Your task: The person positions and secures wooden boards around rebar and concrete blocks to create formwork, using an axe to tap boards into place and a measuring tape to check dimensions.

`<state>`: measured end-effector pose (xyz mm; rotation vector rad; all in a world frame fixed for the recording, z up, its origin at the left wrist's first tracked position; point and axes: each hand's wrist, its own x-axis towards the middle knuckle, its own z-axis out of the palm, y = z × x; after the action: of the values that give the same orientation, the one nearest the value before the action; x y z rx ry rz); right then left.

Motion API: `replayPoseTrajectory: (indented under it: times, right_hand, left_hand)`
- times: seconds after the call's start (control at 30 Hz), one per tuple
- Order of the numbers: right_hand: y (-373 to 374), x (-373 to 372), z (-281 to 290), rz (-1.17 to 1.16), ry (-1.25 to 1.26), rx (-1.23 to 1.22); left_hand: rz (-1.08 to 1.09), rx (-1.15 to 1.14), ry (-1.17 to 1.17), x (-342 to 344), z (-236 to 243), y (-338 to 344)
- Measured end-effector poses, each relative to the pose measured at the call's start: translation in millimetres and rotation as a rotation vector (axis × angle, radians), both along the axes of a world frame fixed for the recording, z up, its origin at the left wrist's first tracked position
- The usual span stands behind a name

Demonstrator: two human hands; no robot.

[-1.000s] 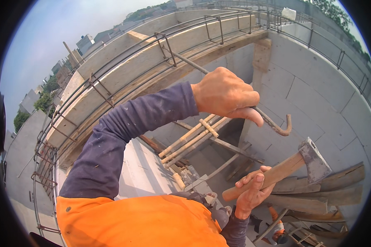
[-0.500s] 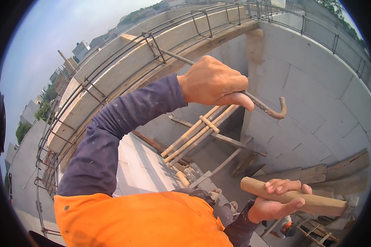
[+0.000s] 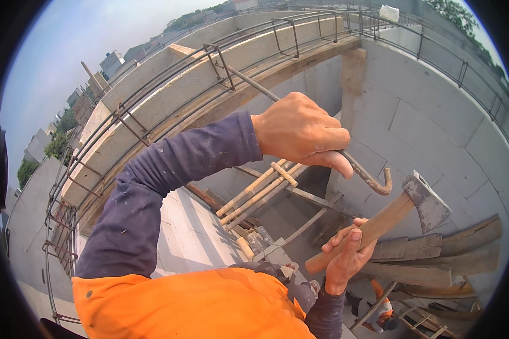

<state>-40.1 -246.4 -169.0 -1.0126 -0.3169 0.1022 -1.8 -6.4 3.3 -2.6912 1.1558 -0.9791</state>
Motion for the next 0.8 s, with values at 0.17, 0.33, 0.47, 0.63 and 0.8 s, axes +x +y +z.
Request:
replayPoseTrajectory:
  times: [0.17,0.33,0.47,0.63,0.8]
  right_hand:
    - [0,-7,-3,-0.017,0.015,0.056]
    - [0,-11,-1,-0.013,0.018,0.048]
    - [1,-15,1,-0.030,-0.001,0.044]
    - [-3,-15,0,-0.021,-0.006,0.072]
    - [5,-17,-1,0.045,0.031,0.061]
  left_hand:
    - [0.096,0.038,-0.036,-1,6,1]
    - [0.113,0.042,0.004,-1,7,4]
    - [0.106,0.057,-0.007,-1,7,7]
    - [0.097,0.049,-0.034,4,5,2]
    - [0.100,0.050,0.018,0,7,7]
